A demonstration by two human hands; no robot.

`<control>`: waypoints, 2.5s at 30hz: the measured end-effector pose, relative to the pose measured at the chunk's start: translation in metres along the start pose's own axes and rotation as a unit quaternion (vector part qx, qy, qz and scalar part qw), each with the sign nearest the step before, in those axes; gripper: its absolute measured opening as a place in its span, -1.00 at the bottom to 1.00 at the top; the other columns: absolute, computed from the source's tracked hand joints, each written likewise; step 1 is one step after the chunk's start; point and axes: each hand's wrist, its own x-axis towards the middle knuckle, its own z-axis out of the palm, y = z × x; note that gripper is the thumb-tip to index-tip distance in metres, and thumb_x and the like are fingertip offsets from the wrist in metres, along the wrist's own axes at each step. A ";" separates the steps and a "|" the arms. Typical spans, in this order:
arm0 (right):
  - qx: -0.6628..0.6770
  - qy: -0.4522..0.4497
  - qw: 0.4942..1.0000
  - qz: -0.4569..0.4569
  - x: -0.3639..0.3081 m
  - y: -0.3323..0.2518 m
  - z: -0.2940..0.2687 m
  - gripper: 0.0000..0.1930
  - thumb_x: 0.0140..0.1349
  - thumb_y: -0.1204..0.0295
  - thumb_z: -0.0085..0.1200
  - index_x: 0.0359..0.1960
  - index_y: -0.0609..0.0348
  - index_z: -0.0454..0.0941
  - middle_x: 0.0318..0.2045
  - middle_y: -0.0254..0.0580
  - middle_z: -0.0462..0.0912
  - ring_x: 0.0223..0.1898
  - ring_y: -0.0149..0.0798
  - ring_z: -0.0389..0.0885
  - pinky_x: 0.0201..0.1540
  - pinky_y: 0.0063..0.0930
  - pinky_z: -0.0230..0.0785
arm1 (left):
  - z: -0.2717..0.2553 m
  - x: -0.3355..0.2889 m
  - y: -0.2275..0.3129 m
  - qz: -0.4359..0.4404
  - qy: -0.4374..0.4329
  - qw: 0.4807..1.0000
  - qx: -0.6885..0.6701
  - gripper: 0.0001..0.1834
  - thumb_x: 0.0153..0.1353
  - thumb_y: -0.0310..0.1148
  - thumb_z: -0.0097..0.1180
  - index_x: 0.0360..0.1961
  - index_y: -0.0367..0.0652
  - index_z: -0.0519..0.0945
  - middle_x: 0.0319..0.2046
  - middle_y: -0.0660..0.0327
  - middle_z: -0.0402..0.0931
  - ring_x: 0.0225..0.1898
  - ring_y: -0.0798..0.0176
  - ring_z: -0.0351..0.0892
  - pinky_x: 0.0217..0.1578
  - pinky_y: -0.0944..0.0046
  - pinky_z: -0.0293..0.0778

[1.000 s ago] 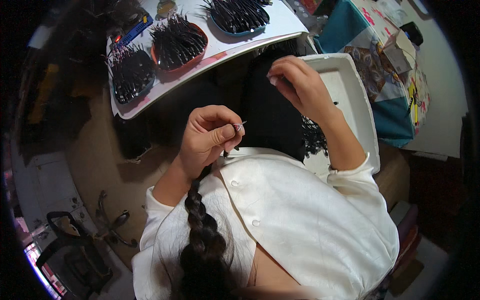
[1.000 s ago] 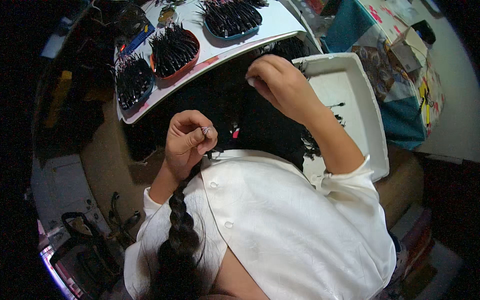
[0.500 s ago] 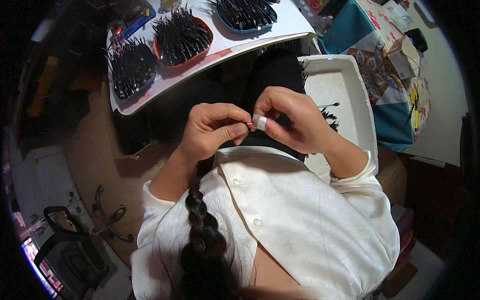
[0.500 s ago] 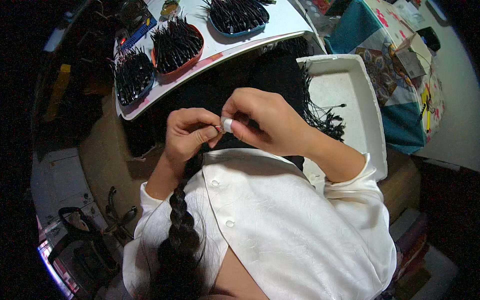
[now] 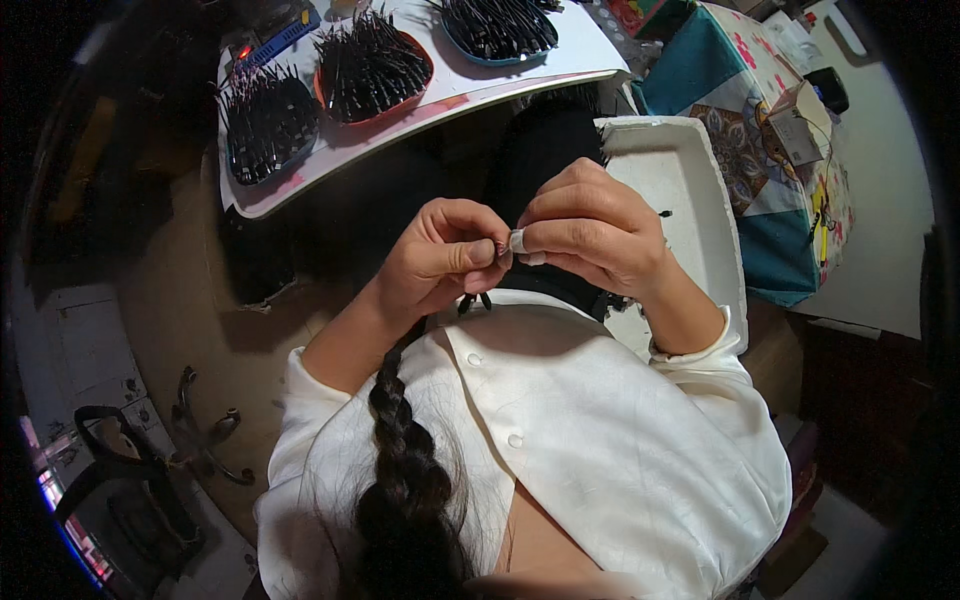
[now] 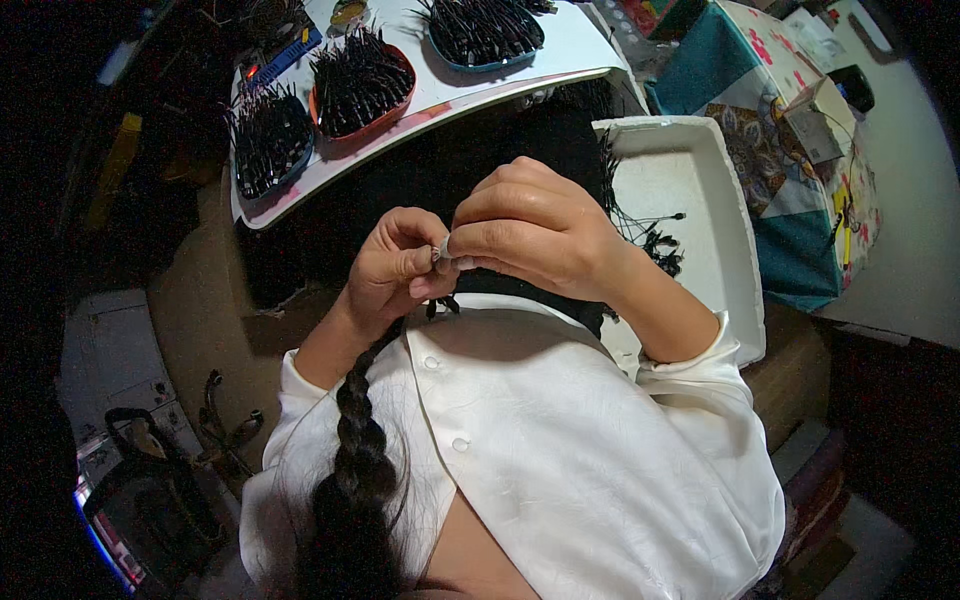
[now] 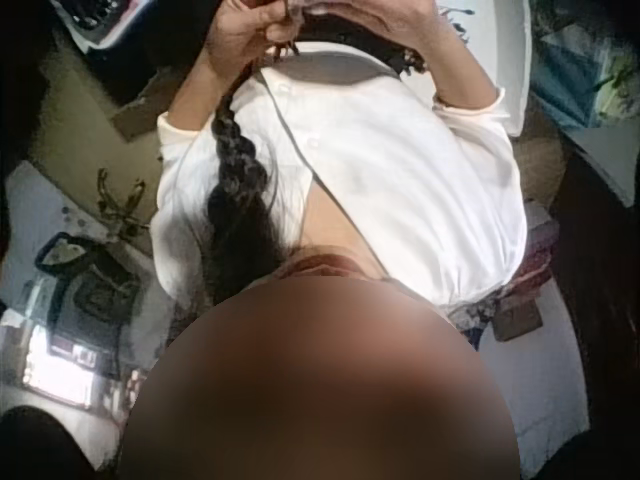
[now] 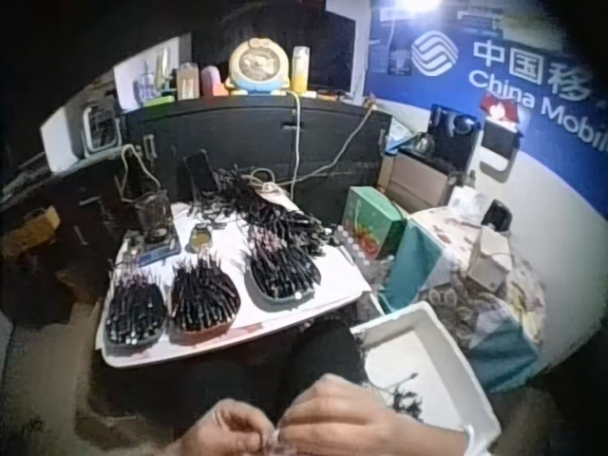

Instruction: The person repeatedly picks up black wire-like components from trays on a table, attaches small white cylindrical pieces to their ends, and places the finished items into a white tray. The person also uses a small tool to assist with the assembly.

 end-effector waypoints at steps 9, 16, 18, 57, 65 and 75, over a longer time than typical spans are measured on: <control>0.409 0.000 0.779 0.475 -0.011 -0.020 0.010 -0.89 0.28 0.48 0.07 -0.28 0.27 0.47 -0.41 -0.31 0.50 -0.41 -0.45 0.42 -0.35 -0.50 0.34 | 0.017 -0.007 0.015 0.101 0.059 0.877 0.465 -0.86 0.14 -0.67 0.13 -0.25 -0.40 0.62 -0.49 0.15 0.58 -0.53 0.42 0.50 -0.49 0.46 0.41; 0.119 0.048 0.940 0.317 -0.021 -0.021 0.011 -0.77 0.12 0.53 0.22 -0.18 0.26 0.53 -0.32 -0.22 0.56 -0.31 -0.39 0.55 -0.30 -0.47 0.39 | 0.009 -0.006 0.008 0.088 0.073 0.960 0.254 -0.88 0.20 -0.61 0.10 -0.25 -0.39 0.63 -0.48 0.14 0.58 -0.54 0.41 0.47 -0.52 0.47 0.38; -0.041 0.029 0.989 0.139 -0.017 -0.016 0.007 -0.72 0.00 0.54 0.28 -0.21 0.25 0.55 -0.32 -0.18 0.57 -0.31 -0.30 0.58 -0.31 -0.44 0.39 | 0.008 -0.007 0.007 0.078 0.078 0.977 0.182 -0.87 0.22 -0.59 0.10 -0.24 -0.40 0.63 -0.46 0.13 0.58 -0.54 0.41 0.46 -0.53 0.47 0.36; 0.299 0.077 0.941 0.141 0.020 0.006 0.014 -0.81 0.07 0.48 0.29 -0.31 0.26 0.58 -0.35 -0.20 0.57 -0.40 -0.39 0.49 -0.42 -0.60 0.30 | 0.048 -0.008 0.054 0.082 0.086 0.941 0.316 -0.82 0.19 -0.64 0.12 -0.17 -0.40 0.63 -0.38 0.12 0.63 -0.48 0.44 0.50 -0.47 0.49 0.41; 0.252 0.087 0.956 0.123 0.037 0.043 0.017 -0.87 0.07 0.56 0.22 -0.37 0.28 0.52 -0.41 -0.15 0.56 -0.44 -0.25 0.48 -0.44 -0.50 0.29 | 0.038 0.012 0.079 0.050 0.150 0.926 0.342 -0.85 0.20 -0.59 0.15 -0.20 -0.40 0.63 -0.48 0.21 0.59 -0.51 0.49 0.49 -0.48 0.51 0.40; 0.332 0.155 0.900 0.237 0.047 0.088 0.021 -0.89 0.11 0.55 0.19 -0.35 0.30 0.55 -0.38 -0.19 0.57 -0.39 -0.35 0.48 -0.25 -0.56 0.32 | 0.030 0.060 0.131 -0.075 0.196 0.913 0.350 -0.86 0.25 -0.50 0.13 -0.24 -0.38 0.55 -0.46 0.20 0.57 -0.41 0.45 0.58 -0.41 0.50 0.46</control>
